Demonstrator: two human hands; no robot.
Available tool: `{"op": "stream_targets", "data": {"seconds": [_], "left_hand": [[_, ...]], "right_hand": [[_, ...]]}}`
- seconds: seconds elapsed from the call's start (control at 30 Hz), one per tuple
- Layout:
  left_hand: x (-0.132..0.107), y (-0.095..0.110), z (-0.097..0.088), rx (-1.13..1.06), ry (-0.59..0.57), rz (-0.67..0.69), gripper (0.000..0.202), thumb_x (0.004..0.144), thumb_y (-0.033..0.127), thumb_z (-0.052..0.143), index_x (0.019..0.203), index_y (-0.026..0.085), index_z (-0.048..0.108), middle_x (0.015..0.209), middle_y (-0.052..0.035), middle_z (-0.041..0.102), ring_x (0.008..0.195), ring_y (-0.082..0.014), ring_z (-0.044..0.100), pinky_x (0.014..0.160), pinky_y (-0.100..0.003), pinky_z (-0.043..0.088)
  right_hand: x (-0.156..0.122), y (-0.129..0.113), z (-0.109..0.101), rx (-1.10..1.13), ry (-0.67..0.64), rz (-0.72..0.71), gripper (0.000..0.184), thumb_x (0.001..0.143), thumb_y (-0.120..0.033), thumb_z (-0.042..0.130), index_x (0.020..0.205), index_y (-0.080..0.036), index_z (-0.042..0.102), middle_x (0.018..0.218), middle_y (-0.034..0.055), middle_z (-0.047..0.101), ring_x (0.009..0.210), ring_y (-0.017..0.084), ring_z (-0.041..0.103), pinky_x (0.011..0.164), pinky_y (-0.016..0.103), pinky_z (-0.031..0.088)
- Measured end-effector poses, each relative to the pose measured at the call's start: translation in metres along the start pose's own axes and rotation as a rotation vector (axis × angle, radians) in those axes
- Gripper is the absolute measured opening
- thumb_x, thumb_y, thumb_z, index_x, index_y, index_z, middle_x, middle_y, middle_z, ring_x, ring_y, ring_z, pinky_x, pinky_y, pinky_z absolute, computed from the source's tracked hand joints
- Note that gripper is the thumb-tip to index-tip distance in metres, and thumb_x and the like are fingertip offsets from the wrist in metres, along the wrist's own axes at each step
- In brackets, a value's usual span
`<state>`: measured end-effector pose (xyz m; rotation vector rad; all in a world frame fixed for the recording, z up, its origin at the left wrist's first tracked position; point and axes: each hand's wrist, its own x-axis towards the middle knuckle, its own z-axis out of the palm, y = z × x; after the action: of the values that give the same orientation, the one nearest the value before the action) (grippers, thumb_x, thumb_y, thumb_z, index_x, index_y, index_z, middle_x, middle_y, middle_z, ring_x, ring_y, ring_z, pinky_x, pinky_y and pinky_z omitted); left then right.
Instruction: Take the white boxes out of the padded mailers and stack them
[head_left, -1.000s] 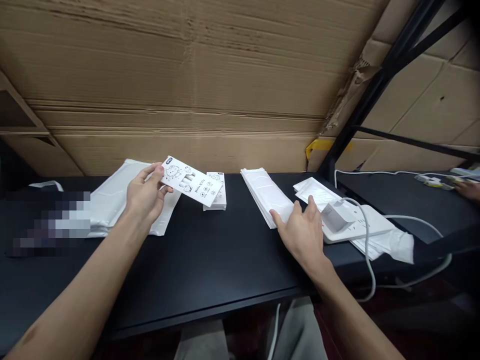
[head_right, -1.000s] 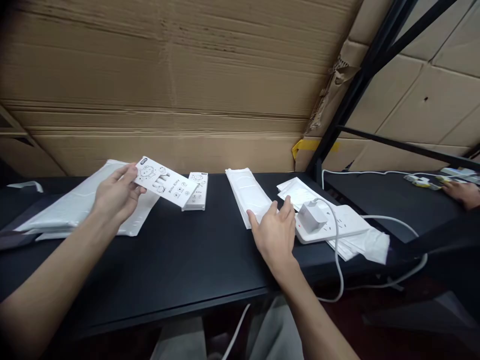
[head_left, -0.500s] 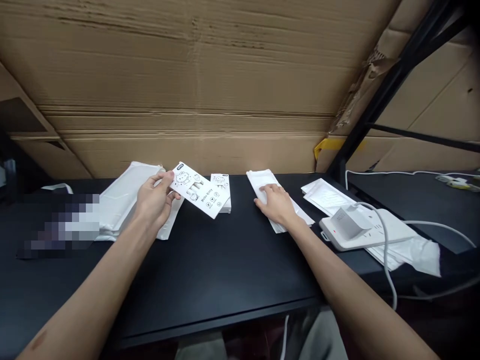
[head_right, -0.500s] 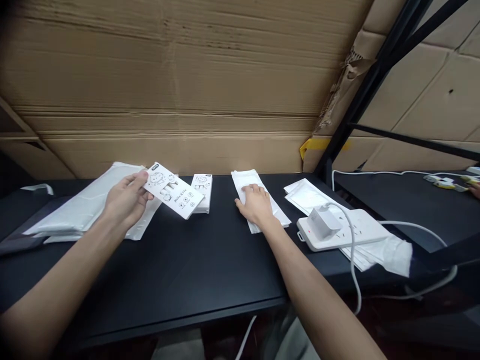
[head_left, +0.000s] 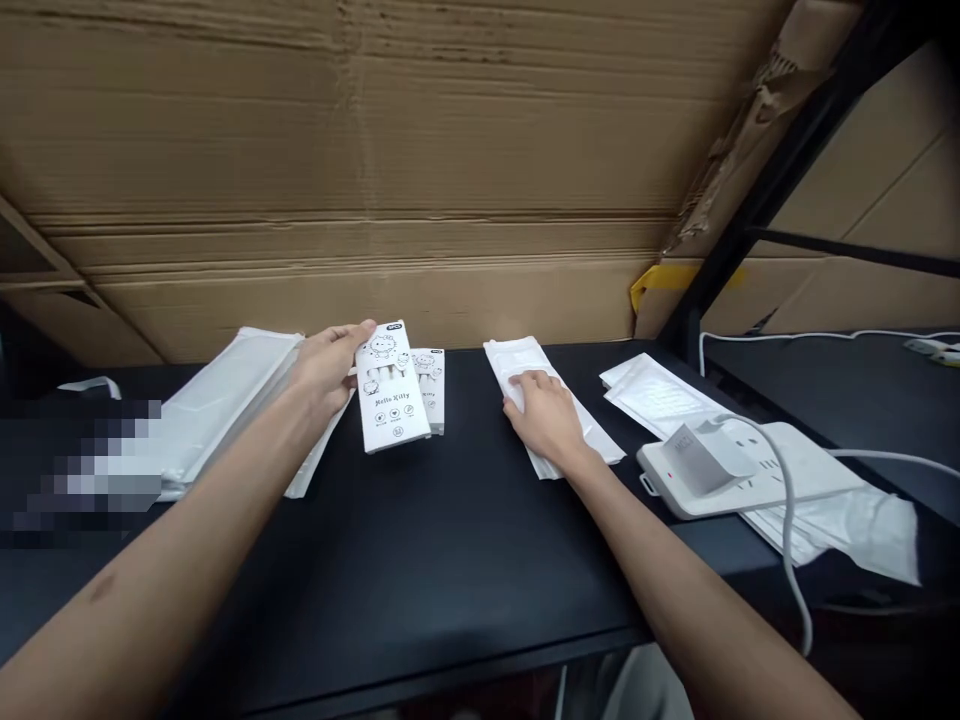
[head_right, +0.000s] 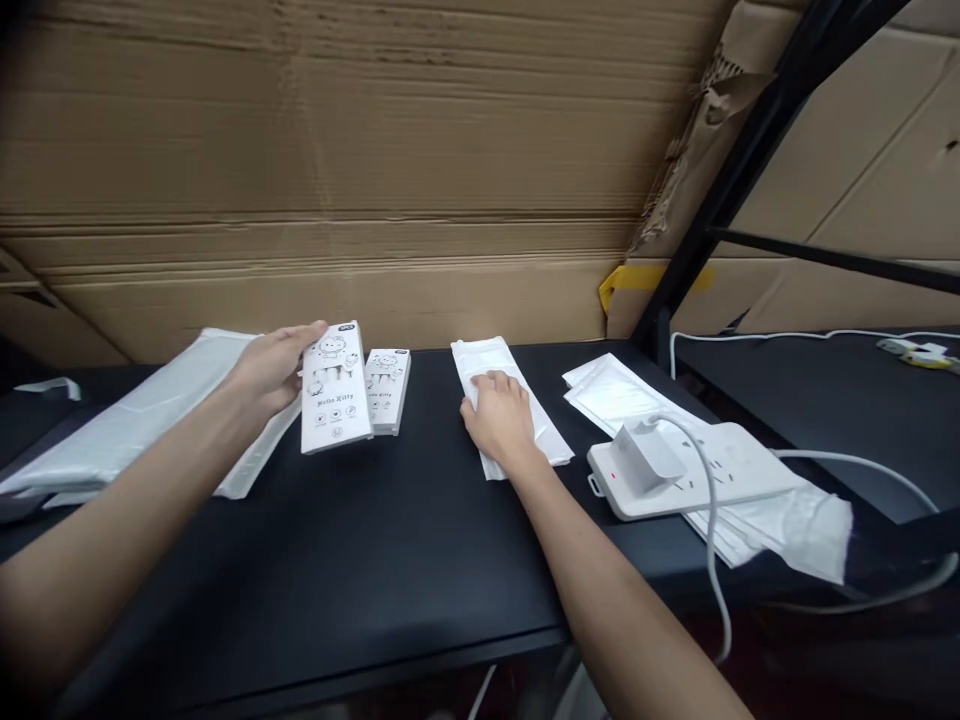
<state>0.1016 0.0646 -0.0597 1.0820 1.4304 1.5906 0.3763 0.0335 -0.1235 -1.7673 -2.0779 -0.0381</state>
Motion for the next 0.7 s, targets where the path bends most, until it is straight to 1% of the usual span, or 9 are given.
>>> {"op": "stream_targets", "data": {"seconds": [0.07, 0.13, 0.23, 0.33, 0.37, 0.43, 0.53, 0.6, 0.7], "left_hand": [[0.015, 0.002, 0.016, 0.165, -0.012, -0.074, 0.024, 0.072, 0.036, 0.075, 0.078, 0.016, 0.063, 0.067, -0.0055, 0.065, 0.051, -0.0158, 0.059, 0.048, -0.029, 0.044], [0.028, 0.001, 0.030, 0.294, -0.014, -0.078, 0.025, 0.072, 0.038, 0.073, 0.079, 0.016, 0.065, 0.072, -0.0086, 0.068, 0.059, -0.0203, 0.064, 0.054, -0.033, 0.047], [0.037, -0.007, 0.041, 0.449, -0.027, 0.019, 0.030, 0.063, 0.037, 0.079, 0.081, 0.017, 0.068, 0.083, -0.0113, 0.072, 0.080, -0.0272, 0.068, 0.068, -0.035, 0.050], [0.033, -0.017, 0.039, 0.593, -0.064, 0.119, 0.046, 0.058, 0.040, 0.083, 0.095, 0.018, 0.068, 0.102, -0.0131, 0.072, 0.104, -0.0314, 0.064, 0.084, -0.036, 0.047], [0.029, -0.018, 0.036, 0.623, -0.076, 0.142, 0.050, 0.059, 0.043, 0.082, 0.101, 0.019, 0.068, 0.108, -0.0139, 0.071, 0.108, -0.0322, 0.063, 0.088, -0.036, 0.046], [0.015, -0.018, 0.027, 0.695, -0.107, 0.189, 0.056, 0.065, 0.049, 0.077, 0.111, 0.019, 0.065, 0.119, -0.0147, 0.067, 0.109, -0.0326, 0.062, 0.091, -0.038, 0.044], [-0.014, -0.014, 0.013, 0.886, -0.192, 0.265, 0.068, 0.074, 0.061, 0.064, 0.127, 0.020, 0.056, 0.131, -0.0149, 0.060, 0.102, -0.0314, 0.064, 0.086, -0.039, 0.045], [-0.036, -0.012, 0.006, 0.992, -0.261, 0.240, 0.077, 0.074, 0.068, 0.060, 0.134, 0.019, 0.050, 0.130, -0.0159, 0.060, 0.103, -0.0327, 0.064, 0.080, -0.038, 0.047], [-0.064, -0.014, 0.000, 1.082, -0.329, 0.192, 0.090, 0.072, 0.074, 0.058, 0.142, 0.019, 0.041, 0.130, -0.0180, 0.060, 0.108, -0.0365, 0.061, 0.081, -0.040, 0.046]], "right_hand": [[0.000, 0.000, 0.000, 0.003, 0.010, -0.001, 0.041, 0.092, -0.034, 0.045, 0.127, -0.016, 0.058, 0.131, 0.0133, 0.056, 0.118, 0.030, 0.050, 0.101, 0.041, 0.037], [-0.001, 0.001, 0.001, 0.012, 0.017, -0.008, 0.041, 0.092, -0.035, 0.046, 0.127, -0.016, 0.058, 0.131, 0.0138, 0.056, 0.119, 0.031, 0.049, 0.101, 0.042, 0.037], [-0.001, 0.002, 0.001, 0.020, 0.022, -0.015, 0.041, 0.092, -0.036, 0.047, 0.126, -0.016, 0.059, 0.131, 0.0141, 0.056, 0.118, 0.031, 0.049, 0.101, 0.043, 0.038], [-0.001, 0.002, 0.001, 0.010, 0.024, -0.013, 0.040, 0.092, -0.037, 0.046, 0.125, -0.017, 0.059, 0.130, 0.0134, 0.057, 0.116, 0.030, 0.050, 0.100, 0.042, 0.039], [-0.001, 0.002, 0.000, 0.009, 0.025, -0.012, 0.039, 0.092, -0.037, 0.046, 0.125, -0.018, 0.059, 0.130, 0.0132, 0.057, 0.116, 0.029, 0.050, 0.099, 0.042, 0.039], [-0.001, 0.002, 0.000, 0.011, 0.025, -0.015, 0.039, 0.092, -0.036, 0.046, 0.124, -0.018, 0.058, 0.130, 0.0132, 0.056, 0.116, 0.029, 0.050, 0.099, 0.041, 0.039], [-0.001, 0.002, 0.000, 0.014, 0.023, -0.013, 0.039, 0.092, -0.036, 0.046, 0.124, -0.017, 0.059, 0.130, 0.0136, 0.056, 0.117, 0.030, 0.049, 0.099, 0.043, 0.038], [-0.001, 0.002, 0.001, 0.018, 0.024, -0.015, 0.039, 0.092, -0.035, 0.047, 0.123, -0.016, 0.059, 0.130, 0.0142, 0.056, 0.118, 0.031, 0.049, 0.100, 0.044, 0.038], [-0.001, 0.002, 0.002, 0.026, 0.028, -0.026, 0.039, 0.092, -0.034, 0.047, 0.123, -0.016, 0.059, 0.129, 0.0152, 0.057, 0.117, 0.032, 0.049, 0.099, 0.045, 0.038]]}}
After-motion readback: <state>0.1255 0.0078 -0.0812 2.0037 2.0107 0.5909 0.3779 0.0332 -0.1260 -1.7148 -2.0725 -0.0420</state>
